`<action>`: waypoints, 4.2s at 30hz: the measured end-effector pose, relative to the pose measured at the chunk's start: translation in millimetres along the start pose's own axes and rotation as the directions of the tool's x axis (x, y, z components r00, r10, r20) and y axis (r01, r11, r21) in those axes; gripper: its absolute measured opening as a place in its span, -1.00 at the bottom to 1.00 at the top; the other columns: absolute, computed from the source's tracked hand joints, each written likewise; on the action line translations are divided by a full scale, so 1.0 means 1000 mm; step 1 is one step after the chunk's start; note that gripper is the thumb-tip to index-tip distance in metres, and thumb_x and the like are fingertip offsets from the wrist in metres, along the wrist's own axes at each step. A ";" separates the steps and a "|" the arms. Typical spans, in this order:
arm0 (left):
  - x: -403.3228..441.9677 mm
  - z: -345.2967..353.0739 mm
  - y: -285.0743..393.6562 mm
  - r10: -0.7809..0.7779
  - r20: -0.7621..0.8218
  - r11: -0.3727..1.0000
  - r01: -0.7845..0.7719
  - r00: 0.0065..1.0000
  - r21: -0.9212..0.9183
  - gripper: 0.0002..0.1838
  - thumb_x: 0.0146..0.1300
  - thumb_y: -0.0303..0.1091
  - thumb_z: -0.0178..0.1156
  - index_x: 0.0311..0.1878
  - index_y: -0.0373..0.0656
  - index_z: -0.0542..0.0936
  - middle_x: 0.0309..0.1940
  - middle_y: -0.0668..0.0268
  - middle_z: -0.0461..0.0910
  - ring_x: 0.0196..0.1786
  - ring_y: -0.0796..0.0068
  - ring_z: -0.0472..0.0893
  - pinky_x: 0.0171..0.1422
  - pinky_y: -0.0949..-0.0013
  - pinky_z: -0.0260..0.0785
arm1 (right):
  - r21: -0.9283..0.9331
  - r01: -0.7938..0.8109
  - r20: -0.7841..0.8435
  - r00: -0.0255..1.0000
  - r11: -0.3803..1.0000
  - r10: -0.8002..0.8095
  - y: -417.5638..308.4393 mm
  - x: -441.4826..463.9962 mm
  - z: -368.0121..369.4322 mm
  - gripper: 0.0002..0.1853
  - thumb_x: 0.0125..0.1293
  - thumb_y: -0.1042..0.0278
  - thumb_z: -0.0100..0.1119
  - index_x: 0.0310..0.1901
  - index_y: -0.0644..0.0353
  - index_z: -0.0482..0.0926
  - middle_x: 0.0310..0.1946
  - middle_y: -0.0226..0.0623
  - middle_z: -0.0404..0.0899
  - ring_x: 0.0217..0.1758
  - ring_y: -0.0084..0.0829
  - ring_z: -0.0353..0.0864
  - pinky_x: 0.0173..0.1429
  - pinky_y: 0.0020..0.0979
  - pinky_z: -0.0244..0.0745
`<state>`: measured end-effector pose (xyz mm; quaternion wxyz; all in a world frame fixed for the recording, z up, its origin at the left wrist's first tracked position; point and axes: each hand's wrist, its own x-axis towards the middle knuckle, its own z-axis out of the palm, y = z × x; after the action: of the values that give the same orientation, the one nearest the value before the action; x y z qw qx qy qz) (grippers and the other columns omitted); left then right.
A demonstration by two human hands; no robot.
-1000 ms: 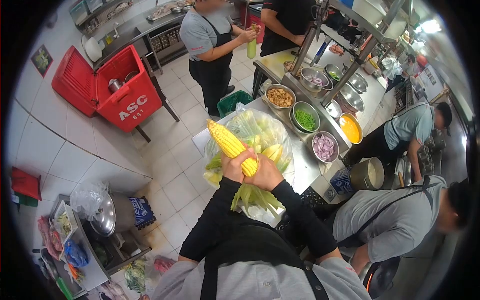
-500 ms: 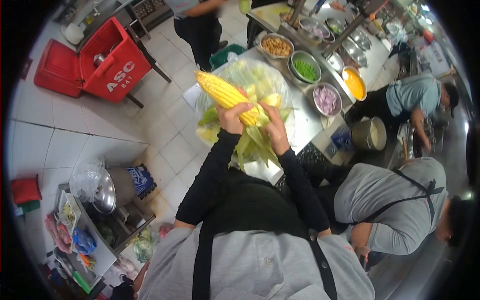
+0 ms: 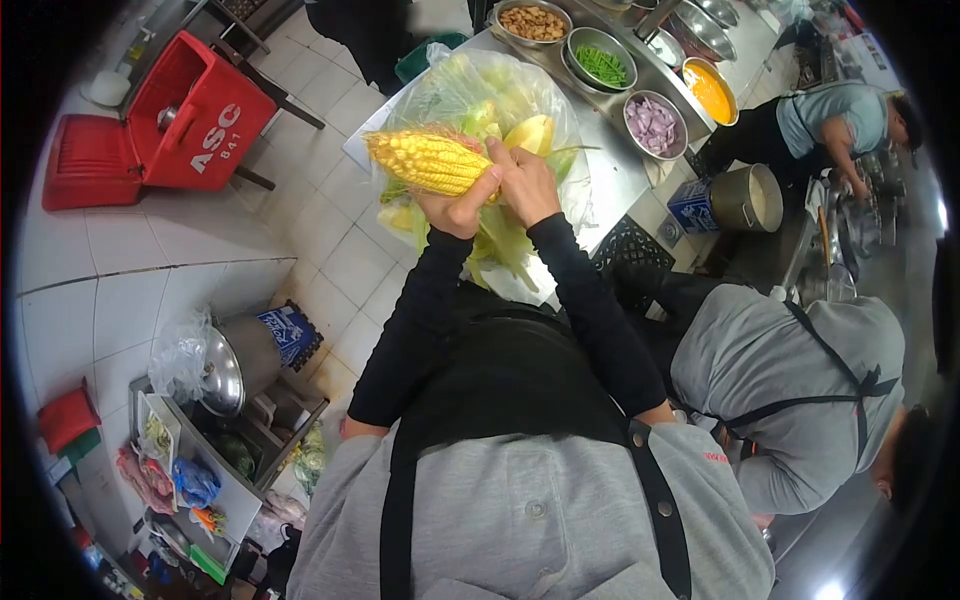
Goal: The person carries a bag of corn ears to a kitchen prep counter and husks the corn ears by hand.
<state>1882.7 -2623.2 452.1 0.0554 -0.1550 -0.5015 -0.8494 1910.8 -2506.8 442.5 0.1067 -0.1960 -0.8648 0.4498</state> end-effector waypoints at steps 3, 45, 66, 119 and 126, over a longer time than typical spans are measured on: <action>0.003 -0.005 -0.009 0.035 0.029 0.999 -0.036 0.999 0.011 -0.48 -0.22 -0.61 0.39 -0.05 -0.26 0.54 -0.13 0.22 0.56 -0.09 0.33 0.57 0.09 0.31 0.41 | 0.070 -0.137 -0.037 0.989 0.988 0.140 -0.003 0.003 0.000 -0.52 0.44 0.04 0.08 -0.37 0.41 0.59 -0.36 0.34 0.62 -0.20 0.30 0.64 -0.06 0.08 0.49; 0.020 -0.029 -0.031 -0.325 -0.010 0.821 0.277 0.946 -0.500 -0.57 -0.05 -0.71 0.29 -0.05 -0.22 0.53 -0.18 0.24 0.56 -0.02 0.30 0.56 0.28 0.26 0.39 | 0.280 -0.077 0.120 0.992 0.957 0.045 0.038 0.010 0.000 -0.55 0.48 0.01 0.26 -0.01 0.35 0.61 -0.21 -0.14 0.69 -0.11 -0.14 0.68 0.03 -0.22 0.51; 0.015 0.026 0.032 -0.284 -0.282 0.940 0.208 0.916 -0.270 -0.63 0.18 -0.61 0.48 -0.01 -0.24 0.53 -0.18 0.29 0.60 -0.10 0.44 0.63 0.12 0.33 0.49 | 0.366 0.102 -0.105 0.992 0.925 -0.068 -0.010 -0.023 0.011 -0.43 -0.04 0.34 0.63 0.01 0.18 0.55 -0.16 -0.04 0.73 -0.02 -0.05 0.77 0.03 -0.18 0.61; 0.046 -0.003 -0.025 -0.536 -0.026 0.750 0.462 0.844 -0.473 -0.74 0.31 -0.50 0.41 -0.02 -0.25 0.54 -0.16 0.21 0.62 -0.02 0.20 0.70 0.11 0.21 0.58 | -0.005 0.182 0.051 0.982 0.983 -0.182 0.003 0.015 0.001 -0.60 0.00 0.20 0.43 -0.16 0.28 0.63 -0.37 0.12 0.71 -0.23 0.16 0.73 -0.05 -0.01 0.63; 0.074 -0.029 -0.025 -0.598 -0.004 0.761 0.569 0.802 0.312 -0.77 0.15 -0.55 0.39 -0.14 -0.29 0.57 -0.35 0.28 0.60 -0.44 0.36 0.64 -0.29 0.30 0.57 | -0.452 0.583 0.346 0.812 0.675 -0.470 0.004 0.008 0.004 -0.66 0.04 0.31 0.29 -0.16 0.34 0.63 -0.53 0.10 0.65 -0.39 0.11 0.72 -0.19 0.00 0.64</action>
<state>1800.1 -2631.2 441.9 -0.2131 -0.0217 -0.6488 -0.7302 1903.4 -2503.7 437.0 0.0851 0.0873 -0.9803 0.1553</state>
